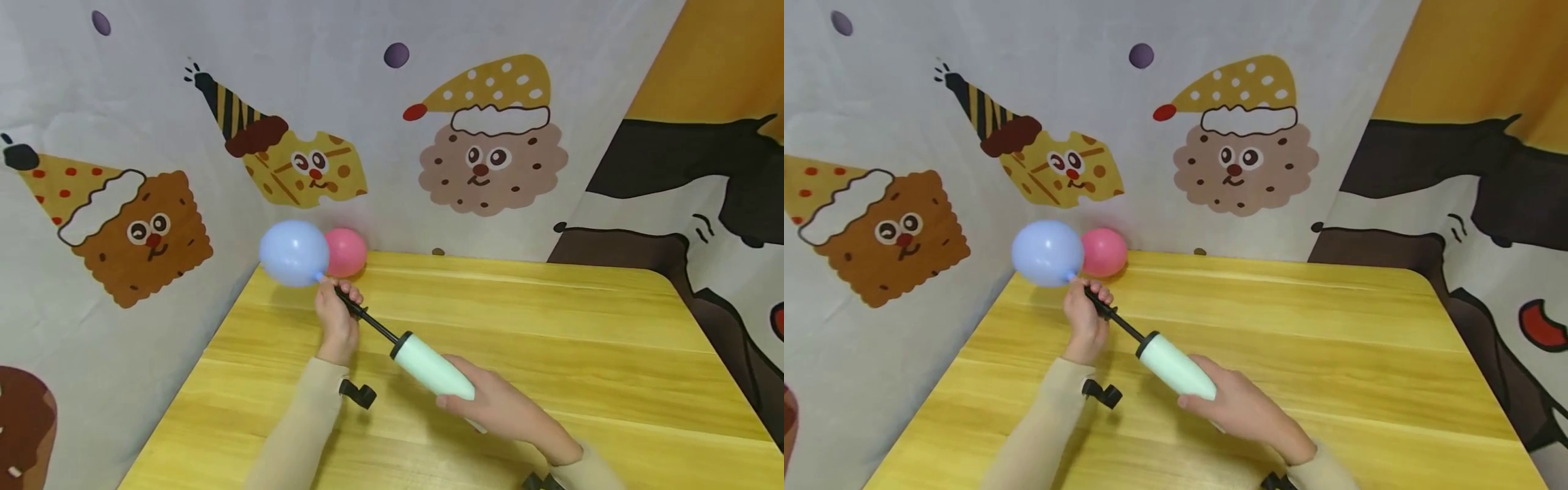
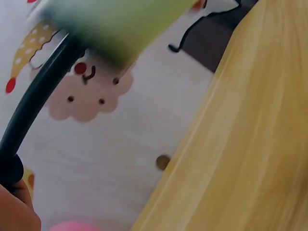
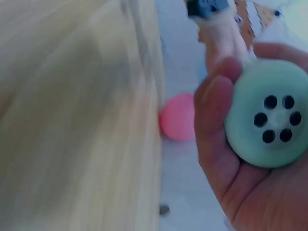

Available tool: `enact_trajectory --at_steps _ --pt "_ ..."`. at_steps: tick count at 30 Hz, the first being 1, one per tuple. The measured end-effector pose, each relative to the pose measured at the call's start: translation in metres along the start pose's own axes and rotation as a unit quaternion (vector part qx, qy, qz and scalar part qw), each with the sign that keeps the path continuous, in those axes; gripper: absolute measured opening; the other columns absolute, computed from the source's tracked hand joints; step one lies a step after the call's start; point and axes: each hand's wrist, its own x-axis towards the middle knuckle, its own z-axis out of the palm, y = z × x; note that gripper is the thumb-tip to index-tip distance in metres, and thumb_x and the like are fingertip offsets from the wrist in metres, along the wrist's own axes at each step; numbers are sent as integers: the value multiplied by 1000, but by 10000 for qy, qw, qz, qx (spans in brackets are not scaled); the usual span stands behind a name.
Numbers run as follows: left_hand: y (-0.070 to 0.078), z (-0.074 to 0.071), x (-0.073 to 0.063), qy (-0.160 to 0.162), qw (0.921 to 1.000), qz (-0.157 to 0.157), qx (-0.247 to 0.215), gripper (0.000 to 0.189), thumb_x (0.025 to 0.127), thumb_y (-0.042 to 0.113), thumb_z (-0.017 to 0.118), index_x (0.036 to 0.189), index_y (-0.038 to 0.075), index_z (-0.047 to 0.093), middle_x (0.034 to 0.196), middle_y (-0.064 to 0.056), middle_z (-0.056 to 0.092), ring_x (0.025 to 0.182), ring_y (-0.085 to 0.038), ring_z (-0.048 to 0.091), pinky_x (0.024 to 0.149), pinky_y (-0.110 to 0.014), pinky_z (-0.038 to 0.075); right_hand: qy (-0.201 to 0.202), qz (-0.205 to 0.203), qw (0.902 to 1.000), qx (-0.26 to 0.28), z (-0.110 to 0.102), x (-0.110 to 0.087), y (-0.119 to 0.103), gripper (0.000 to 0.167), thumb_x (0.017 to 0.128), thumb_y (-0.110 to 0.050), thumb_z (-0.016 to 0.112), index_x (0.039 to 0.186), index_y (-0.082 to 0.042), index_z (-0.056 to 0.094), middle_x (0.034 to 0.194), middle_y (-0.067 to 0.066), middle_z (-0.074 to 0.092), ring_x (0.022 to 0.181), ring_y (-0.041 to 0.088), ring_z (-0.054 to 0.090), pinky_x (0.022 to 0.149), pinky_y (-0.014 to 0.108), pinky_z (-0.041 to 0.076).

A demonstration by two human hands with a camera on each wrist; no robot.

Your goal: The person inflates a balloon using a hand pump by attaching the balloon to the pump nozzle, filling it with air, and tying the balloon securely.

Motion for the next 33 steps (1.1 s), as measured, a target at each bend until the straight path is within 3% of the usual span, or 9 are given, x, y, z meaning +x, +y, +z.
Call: enact_trajectory --at_steps 4,7,9,14,18,21,27,33 --pt "14 -5 13 199 9992 109 -338 34 115 25 31 86 11 41 67 1 46 52 -10 44 49 -21 40 -136 -199 9995 -194 -16 -11 1 57 101 -39 68 153 -29 46 108 6 65 72 20 65 56 34 56" --pt "16 -7 14 243 9986 205 -414 33 115 25 30 87 11 40 68 1 45 53 -9 43 50 -20 39 -120 -325 9990 -298 -17 -8 2 56 101 -40 68 152 -30 47 111 3 66 78 16 64 62 33 56" --pt "11 -7 10 241 9988 248 -348 33 115 25 30 87 11 40 69 1 45 53 -9 43 50 -20 39 -91 -364 9988 -325 -14 -3 3 56 101 -40 68 152 -29 47 112 2 66 79 14 64 63 33 55" --pt "-13 0 -10 44 9998 179 -37 32 115 25 29 88 12 42 70 1 46 55 -9 44 52 -21 40 87 -181 9995 -242 1 14 2 61 99 -43 69 153 -24 46 104 3 66 63 14 61 52 34 55" --pt "-29 4 -24 -133 9997 -26 222 33 115 26 29 89 12 43 70 1 47 54 -9 46 52 -21 42 285 -85 9995 -134 11 26 0 64 98 -43 70 152 -20 47 109 7 66 66 16 62 53 35 55" --pt "-32 5 -27 -171 9992 -88 352 34 115 25 29 88 12 44 69 2 48 53 -9 47 51 -21 43 330 -103 9994 -8 16 29 1 62 98 -40 71 152 -19 48 113 9 66 73 17 63 56 35 56" --pt "-16 6 -13 -104 9998 -19 183 34 115 26 30 88 11 45 68 1 48 52 -9 47 49 -21 43 141 -135 9996 217 6 10 5 62 101 -36 68 156 -21 43 111 9 66 78 21 65 57 35 57" --pt "7 -7 8 164 9996 177 -143 34 115 26 30 88 11 41 67 2 47 52 -9 45 49 -20 41 -107 -407 9991 -106 -11 -12 12 52 102 -34 67 151 -27 48 111 3 66 84 15 64 65 32 55"
